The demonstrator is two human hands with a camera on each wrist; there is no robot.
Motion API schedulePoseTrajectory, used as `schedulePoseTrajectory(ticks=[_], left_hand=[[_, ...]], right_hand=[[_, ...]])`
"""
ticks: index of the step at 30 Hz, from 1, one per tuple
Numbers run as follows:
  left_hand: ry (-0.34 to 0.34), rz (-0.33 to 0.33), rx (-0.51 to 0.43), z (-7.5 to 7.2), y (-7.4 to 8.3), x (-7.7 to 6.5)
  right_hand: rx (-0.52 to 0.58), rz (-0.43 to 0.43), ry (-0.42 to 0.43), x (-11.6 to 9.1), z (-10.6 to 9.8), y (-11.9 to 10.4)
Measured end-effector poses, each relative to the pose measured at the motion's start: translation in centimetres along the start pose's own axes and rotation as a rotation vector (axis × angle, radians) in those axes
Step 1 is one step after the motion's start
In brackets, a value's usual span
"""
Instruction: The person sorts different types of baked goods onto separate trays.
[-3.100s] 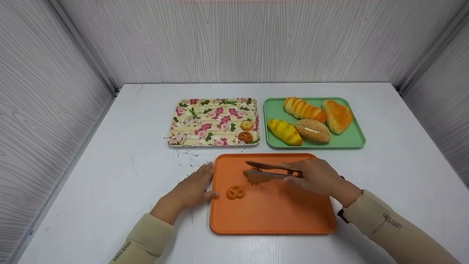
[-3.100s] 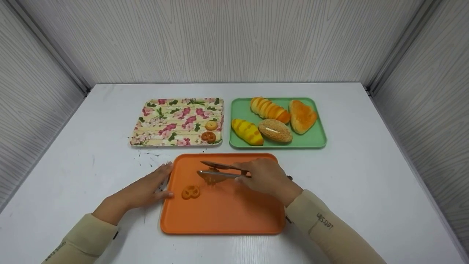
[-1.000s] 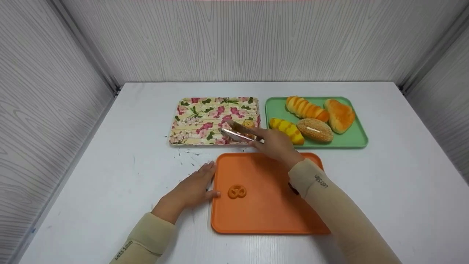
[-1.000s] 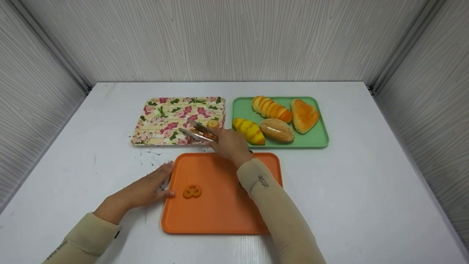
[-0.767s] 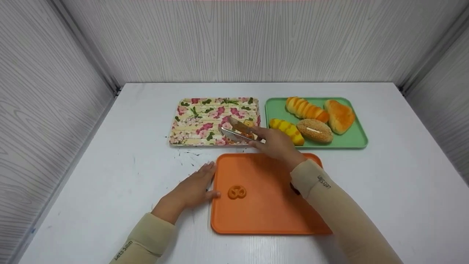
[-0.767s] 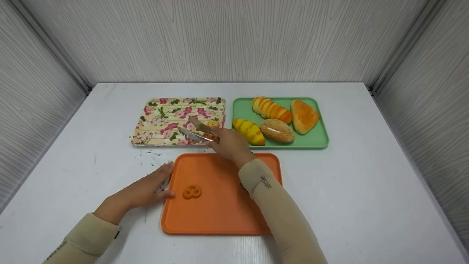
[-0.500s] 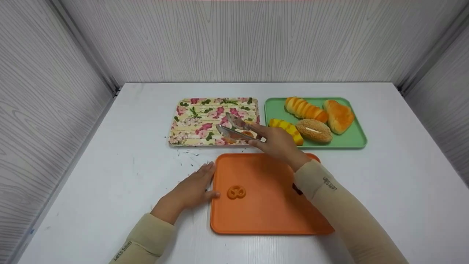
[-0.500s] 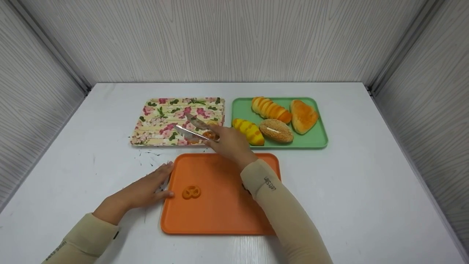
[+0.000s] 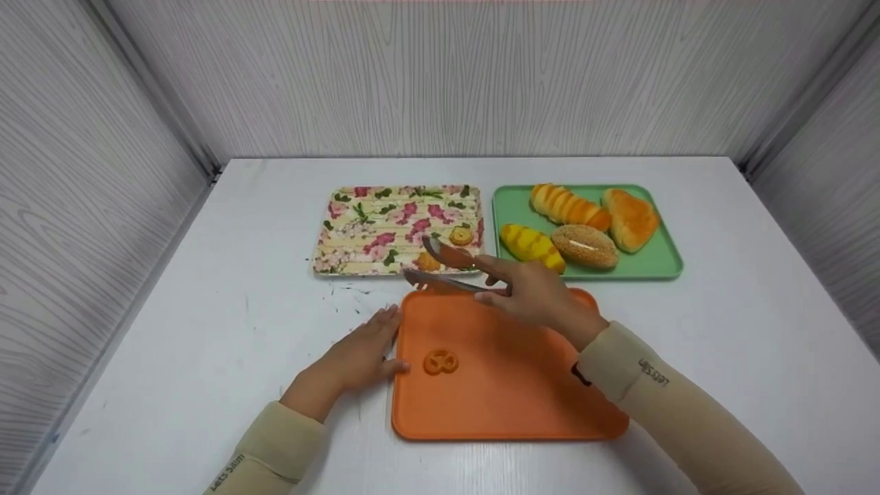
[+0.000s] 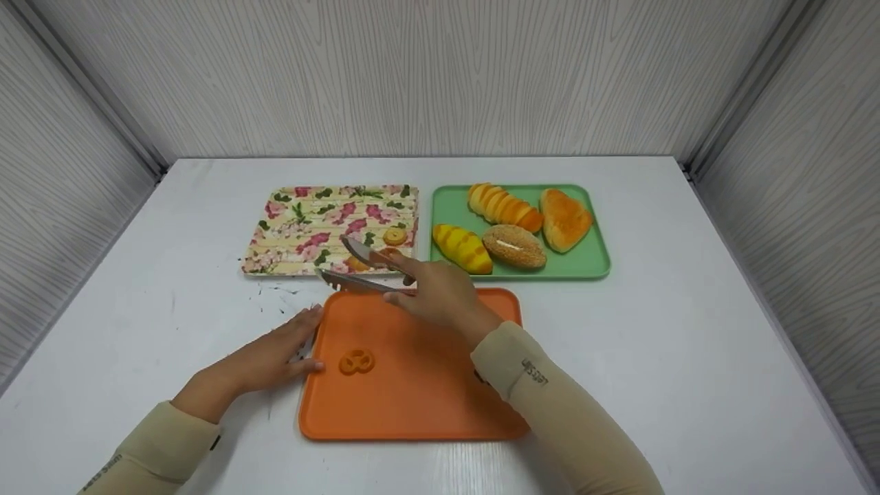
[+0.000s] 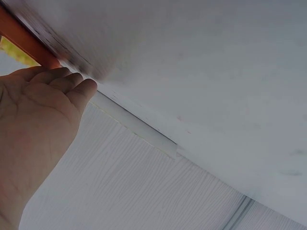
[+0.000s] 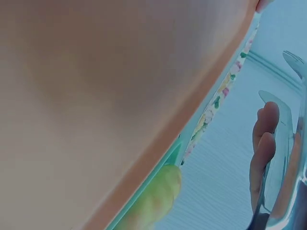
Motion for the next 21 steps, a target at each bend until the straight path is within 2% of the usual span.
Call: schedulePoseTrajectory(ticks=[10, 21], left_hand=[[0.000, -0.002, -0.003, 0.1, -0.1, 0.0], [0.004, 0.034, -0.002, -0.1, -0.1, -0.1]], right_hand=[[-0.017, -0.029, -0.097, -2.5, 0.8, -0.2], [0.022, -0.061, -0.218, -4.3, 1.5, -0.1]])
Point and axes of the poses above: each hand's wrist, its own x-axis towards the middle knuckle, its own z-axis out of the palm, y = z × x, the point moved 4 cm from there along x, towards the middle knuckle, and after that the axes turned 6 degrees about x, right-handed, at the moved point
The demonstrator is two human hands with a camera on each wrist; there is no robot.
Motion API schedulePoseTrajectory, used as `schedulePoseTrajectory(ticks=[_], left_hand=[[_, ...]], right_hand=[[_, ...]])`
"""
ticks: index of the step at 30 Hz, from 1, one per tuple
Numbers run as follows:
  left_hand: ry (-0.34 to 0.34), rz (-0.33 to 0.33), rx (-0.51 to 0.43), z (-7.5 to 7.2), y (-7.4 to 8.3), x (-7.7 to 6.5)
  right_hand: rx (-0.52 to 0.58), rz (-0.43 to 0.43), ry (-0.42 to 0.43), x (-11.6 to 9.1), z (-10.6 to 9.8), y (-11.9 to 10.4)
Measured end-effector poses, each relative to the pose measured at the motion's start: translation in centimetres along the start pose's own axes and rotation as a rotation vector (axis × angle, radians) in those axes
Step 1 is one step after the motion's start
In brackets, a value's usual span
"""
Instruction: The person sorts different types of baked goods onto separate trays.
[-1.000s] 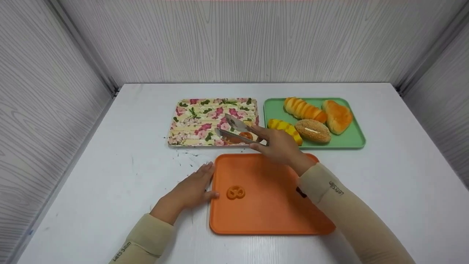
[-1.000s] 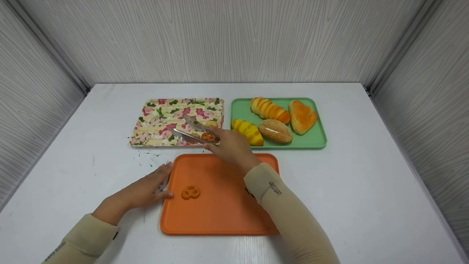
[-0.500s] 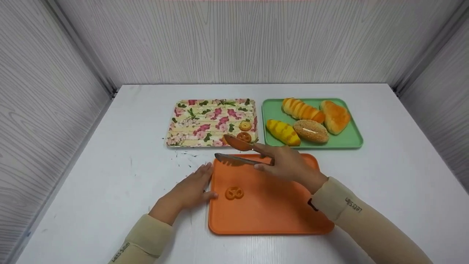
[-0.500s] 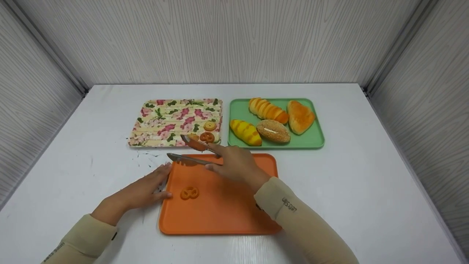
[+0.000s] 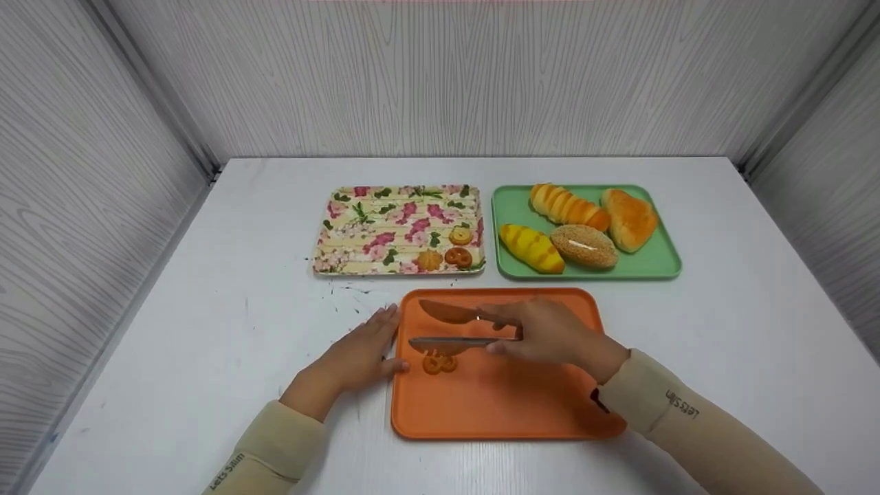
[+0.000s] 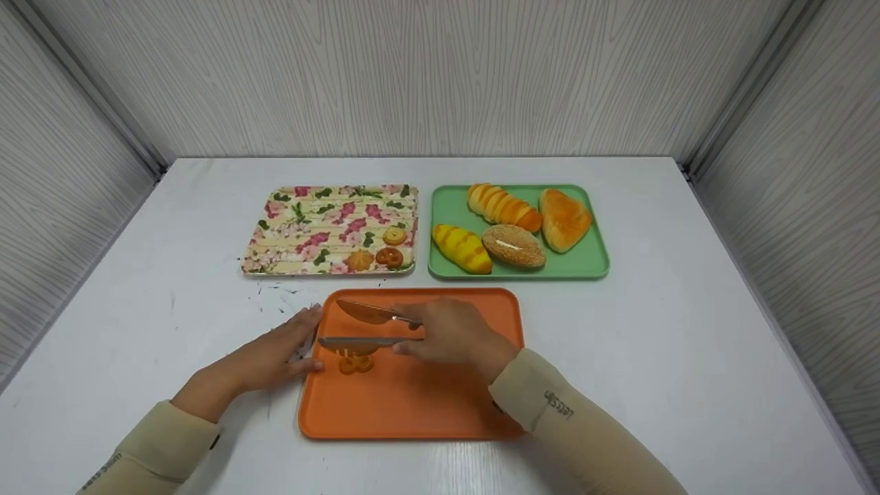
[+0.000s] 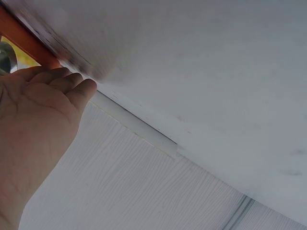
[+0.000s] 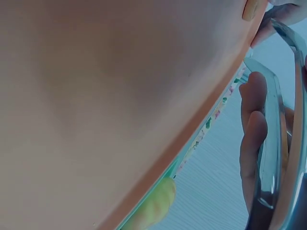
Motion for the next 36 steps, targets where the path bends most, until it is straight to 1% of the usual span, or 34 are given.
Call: schedulePoseTrajectory(ticks=[5, 10, 13, 20, 29, 34, 36], left_hand=[[-0.001, 0.001, 0.010, 0.0, 0.1, 0.0], [0.001, -0.001, 0.011, -0.1, 0.1, 0.0], [0.010, 0.006, 0.012, -0.1, 0.1, 0.0], [0.008, 0.011, 0.015, 0.0, 0.0, 0.0], [-0.013, 0.004, 0.025, 0.0, 0.0, 0.2], [-0.013, 0.006, 0.022, 0.1, -0.1, 0.2], [-0.011, 0.005, 0.021, 0.1, 0.0, 0.2]], right_hand=[[-0.011, -0.006, -0.041, -0.5, 0.3, 0.1], [-0.035, -0.021, -0.056, -0.9, 0.5, 0.0], [-0.049, -0.031, -0.057, -1.0, 0.6, -0.1], [-0.106, -0.052, -0.046, -1.2, 0.8, -0.5], [-0.096, -0.113, -0.027, -1.2, 0.9, -0.6], [-0.111, -0.121, -0.026, -1.2, 0.9, -0.7], [-0.116, -0.112, -0.026, -1.1, 0.8, -0.7]])
Point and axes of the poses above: each hand's wrist, its own x-axis towards the middle knuckle, its own z-axis out of the palm, y = z × x, the point moved 4 cm from there along x, towards the middle knuckle, and after that the axes turned 6 degrees about x, right-handed, at the moved point
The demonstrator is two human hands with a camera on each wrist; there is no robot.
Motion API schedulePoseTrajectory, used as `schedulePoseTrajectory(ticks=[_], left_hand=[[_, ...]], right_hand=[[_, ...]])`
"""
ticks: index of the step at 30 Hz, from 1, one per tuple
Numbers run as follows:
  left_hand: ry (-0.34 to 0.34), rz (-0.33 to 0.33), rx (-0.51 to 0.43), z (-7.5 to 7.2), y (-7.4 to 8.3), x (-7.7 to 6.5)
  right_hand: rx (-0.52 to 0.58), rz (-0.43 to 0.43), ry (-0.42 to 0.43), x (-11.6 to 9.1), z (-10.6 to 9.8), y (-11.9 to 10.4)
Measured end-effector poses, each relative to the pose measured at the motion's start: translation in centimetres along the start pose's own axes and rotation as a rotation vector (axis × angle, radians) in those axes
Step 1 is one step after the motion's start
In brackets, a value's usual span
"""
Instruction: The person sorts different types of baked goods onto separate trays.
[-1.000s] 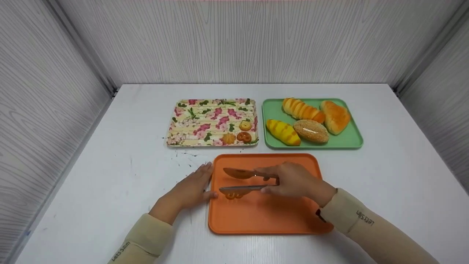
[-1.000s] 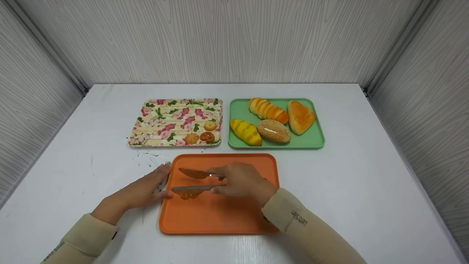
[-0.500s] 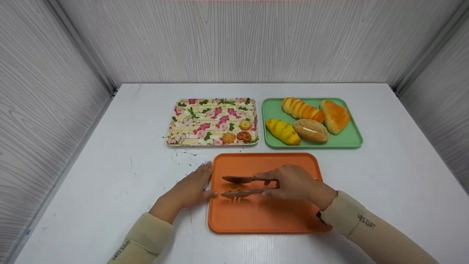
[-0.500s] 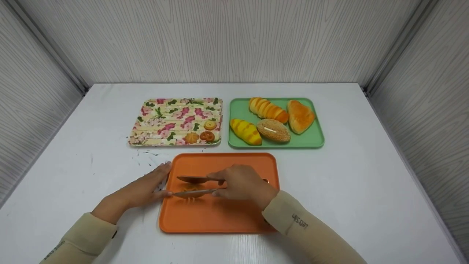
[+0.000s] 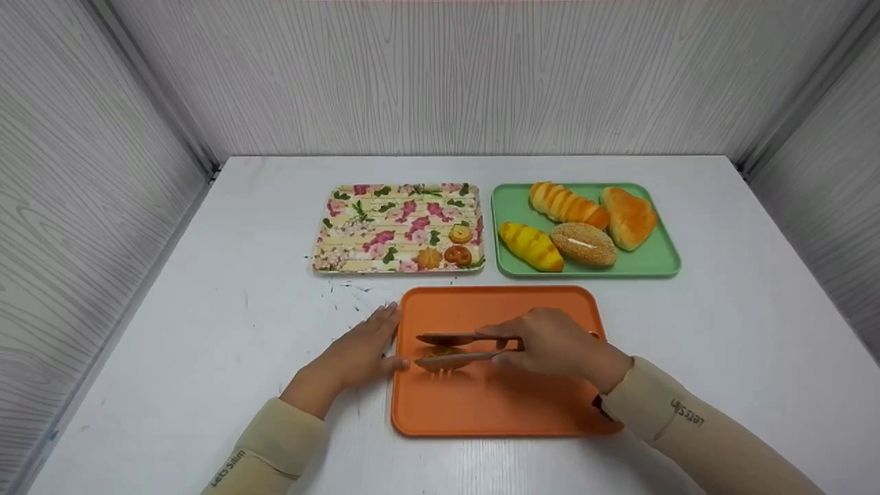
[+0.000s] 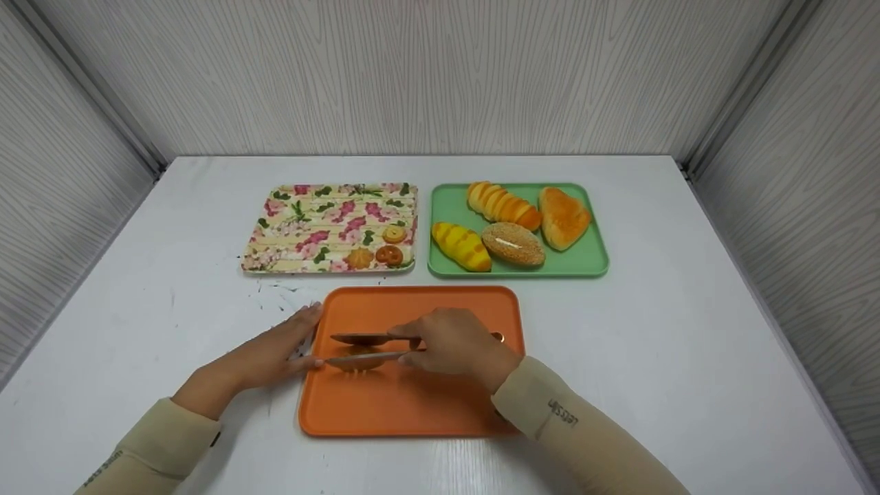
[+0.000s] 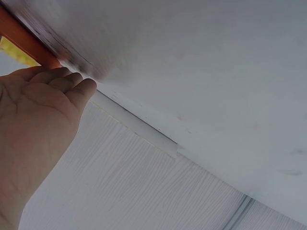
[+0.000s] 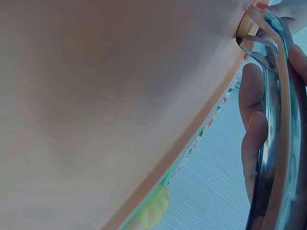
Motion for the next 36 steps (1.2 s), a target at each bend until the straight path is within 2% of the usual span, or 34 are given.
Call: schedulePoseTrajectory(ticks=[9, 14, 25, 36], left_hand=[[0.000, -0.036, -0.022, 0.2, -0.1, -0.1], [0.004, -0.040, -0.029, 0.3, -0.1, -0.1], [0.002, -0.037, -0.013, 0.5, -0.3, 0.0], [-0.018, -0.069, -0.031, 0.1, -0.1, -0.1]], right_hand=[[0.011, 0.049, 0.036, 0.6, -1.0, 0.6], [0.020, 0.098, 0.085, 1.5, -2.2, 1.5], [-0.002, 0.152, 0.199, 4.4, -3.8, 3.1], [0.009, 0.303, 0.257, 7.5, -4.5, 4.4]])
Point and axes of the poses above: each hand's wrist, its own x-axis towards the middle knuckle, its own z-axis out of the palm, y = z × x, the point moved 4 cm from there along x, towards the middle knuckle, and after that the axes turned 6 degrees about x, right-handed, at the moved point
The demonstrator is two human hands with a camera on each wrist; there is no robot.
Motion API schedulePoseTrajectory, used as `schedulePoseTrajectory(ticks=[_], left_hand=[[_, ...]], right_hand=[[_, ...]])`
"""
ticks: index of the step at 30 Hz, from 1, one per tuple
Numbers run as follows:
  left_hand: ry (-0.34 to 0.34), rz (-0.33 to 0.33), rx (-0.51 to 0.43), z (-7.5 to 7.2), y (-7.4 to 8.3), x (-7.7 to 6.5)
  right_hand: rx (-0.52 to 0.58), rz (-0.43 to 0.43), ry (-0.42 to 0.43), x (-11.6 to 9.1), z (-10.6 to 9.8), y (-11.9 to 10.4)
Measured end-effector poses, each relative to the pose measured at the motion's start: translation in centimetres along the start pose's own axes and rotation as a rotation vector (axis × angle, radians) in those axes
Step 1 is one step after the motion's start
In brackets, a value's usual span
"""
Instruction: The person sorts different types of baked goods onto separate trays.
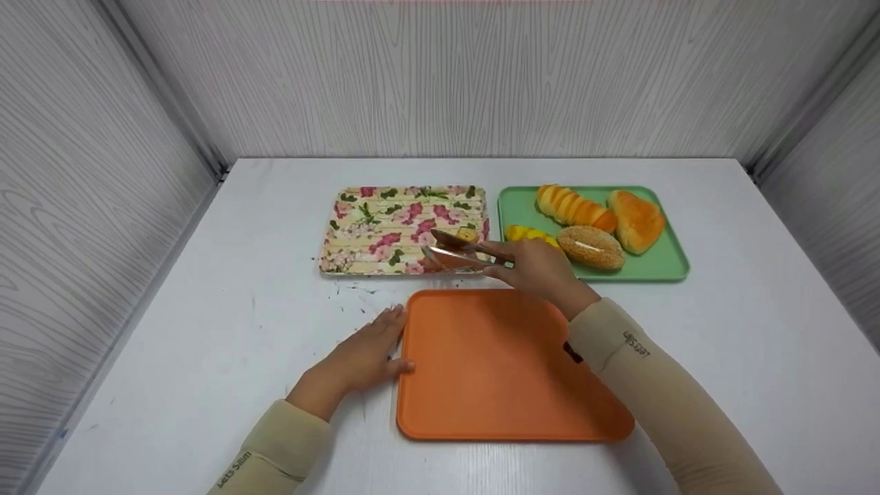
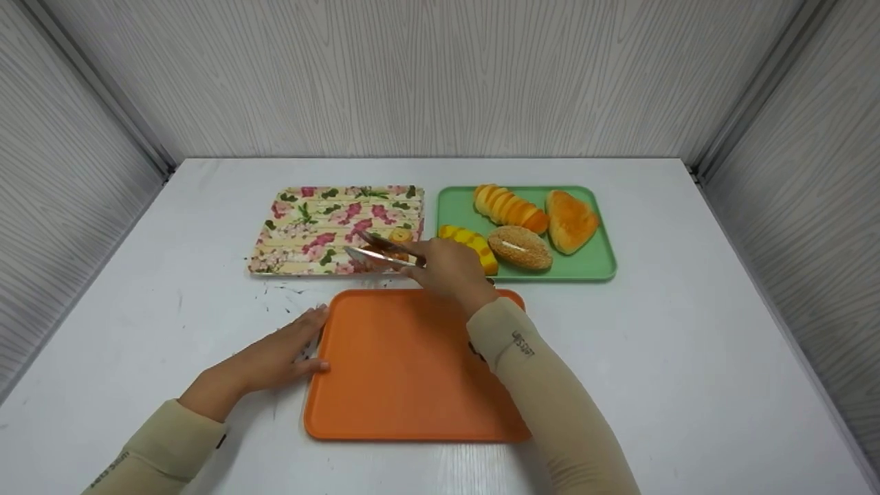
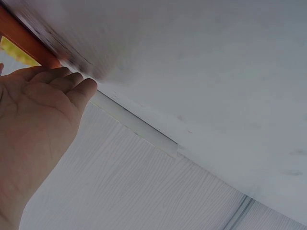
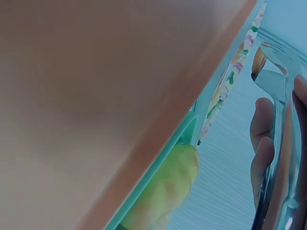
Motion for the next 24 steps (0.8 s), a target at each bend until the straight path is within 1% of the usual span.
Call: schedulePoseTrajectory(ticks=[3, 7, 10, 15, 18, 24], left_hand=[[-0.001, 0.002, 0.000, -0.1, 0.1, -0.1], [-0.003, 0.005, -0.001, -0.1, 0.1, -0.2], [0.000, 0.016, 0.004, -0.1, 0.1, -0.2], [0.014, 0.047, 0.019, -0.2, 0.2, -0.1], [0.010, 0.041, 0.016, -0.2, 0.2, -0.1], [0.004, 0.027, 0.009, -0.2, 0.2, -0.2]], right_hand=[[0.017, 0.038, 0.016, 0.7, 0.2, 0.2], [0.076, 0.077, 0.025, 1.6, 0.7, 0.6], [0.099, 0.092, 0.024, 2.2, 1.0, 0.6], [0.082, 0.127, 0.038, 3.1, 1.4, 0.5], [0.084, 0.156, 0.037, 3.6, 1.8, 0.6], [0.086, 0.135, 0.035, 4.1, 2.4, 0.9]])
Point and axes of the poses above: each hand's wrist, its own x-axis towards the middle knuckle, its own z-axis out of the palm, y = z × x, the point moved 4 cm from there along x, towards the middle knuckle, and after that the axes turned 6 degrees about x, right-handed, at the moved point
